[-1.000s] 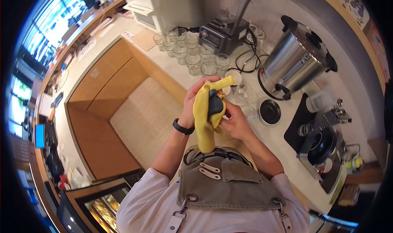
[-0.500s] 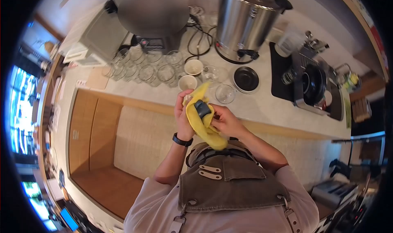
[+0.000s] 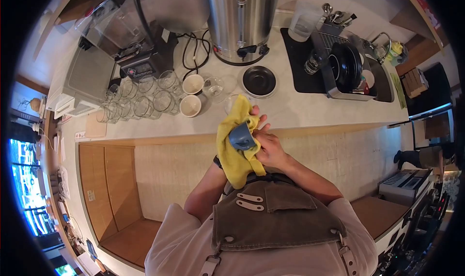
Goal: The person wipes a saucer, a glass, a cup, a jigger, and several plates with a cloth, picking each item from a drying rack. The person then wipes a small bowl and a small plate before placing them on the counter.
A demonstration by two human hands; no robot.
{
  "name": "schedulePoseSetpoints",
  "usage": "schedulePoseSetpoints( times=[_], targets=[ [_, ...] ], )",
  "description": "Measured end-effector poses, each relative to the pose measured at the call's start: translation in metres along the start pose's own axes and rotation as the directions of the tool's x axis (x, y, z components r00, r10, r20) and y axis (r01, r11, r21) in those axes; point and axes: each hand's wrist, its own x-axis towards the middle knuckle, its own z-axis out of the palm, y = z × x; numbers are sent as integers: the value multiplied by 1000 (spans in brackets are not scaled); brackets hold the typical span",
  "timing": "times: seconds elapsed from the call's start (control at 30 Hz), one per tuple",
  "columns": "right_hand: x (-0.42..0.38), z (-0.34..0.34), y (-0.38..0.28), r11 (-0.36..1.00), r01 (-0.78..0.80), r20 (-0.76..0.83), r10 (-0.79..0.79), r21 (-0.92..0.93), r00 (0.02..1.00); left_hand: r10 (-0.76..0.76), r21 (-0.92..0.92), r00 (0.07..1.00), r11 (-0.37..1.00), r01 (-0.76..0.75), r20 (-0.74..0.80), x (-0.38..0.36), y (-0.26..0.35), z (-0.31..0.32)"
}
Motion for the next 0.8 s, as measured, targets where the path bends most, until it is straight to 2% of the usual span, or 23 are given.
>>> schedulePoseSetpoints(
  times=[0.03,0.07,0.1,0.13,0.17,0.23,0.33,0.37,0.4,0.47,0.5,0.53,0.6,0.73,0.8],
  targets=[
    [-6,-14,-4,996,-84,30,84,19,996,-58,71,995,996,52,80,7,-8,-18],
    [-9,-28,-7,985,-168,60,166,37,984,-78,311,990,950,38,116,11,-13,-39],
    [-11,-41,-11,982,-179,33,177,55,984,-107,531,983,847,11,149,8,-16,-61],
    [-12,-54,-15,980,-188,3,188,73,982,-144,720,973,693,-29,178,4,-17,-71],
    [-14,-67,-17,977,-194,-31,198,90,980,-94,858,984,507,-82,150,0,-20,-69],
    [-25,-97,-14,991,-133,-62,135,33,989,27,988,990,57,-142,141,-7,-24,-59],
    [-45,-142,-12,995,-73,-52,70,-66,996,113,983,982,115,141,-154,-6,-26,-34],
    [-55,-153,-4,995,-56,-26,54,-83,998,59,957,995,282,63,-83,-2,-31,-26],
    [-63,-162,1,995,-39,0,39,-97,999,-134,878,986,454,154,-104,2,-34,-9],
    [-69,-174,5,994,-23,56,30,-110,998,-495,620,868,671,405,-32,17,-43,29],
    [-72,-179,5,994,-25,105,36,-111,994,-595,559,803,682,471,50,25,-58,31],
    [-74,-184,7,993,-23,156,41,-115,987,-619,561,783,667,490,52,32,-69,34],
    [-86,-193,7,979,-103,149,130,-176,980,-666,568,743,638,521,67,49,-91,43],
    [-98,-230,9,954,-127,233,192,-270,953,-590,834,784,519,185,193,69,-113,62],
    [-109,-248,14,947,-168,306,251,-272,918,-618,908,760,409,93,201,83,-127,72]
  ],
)
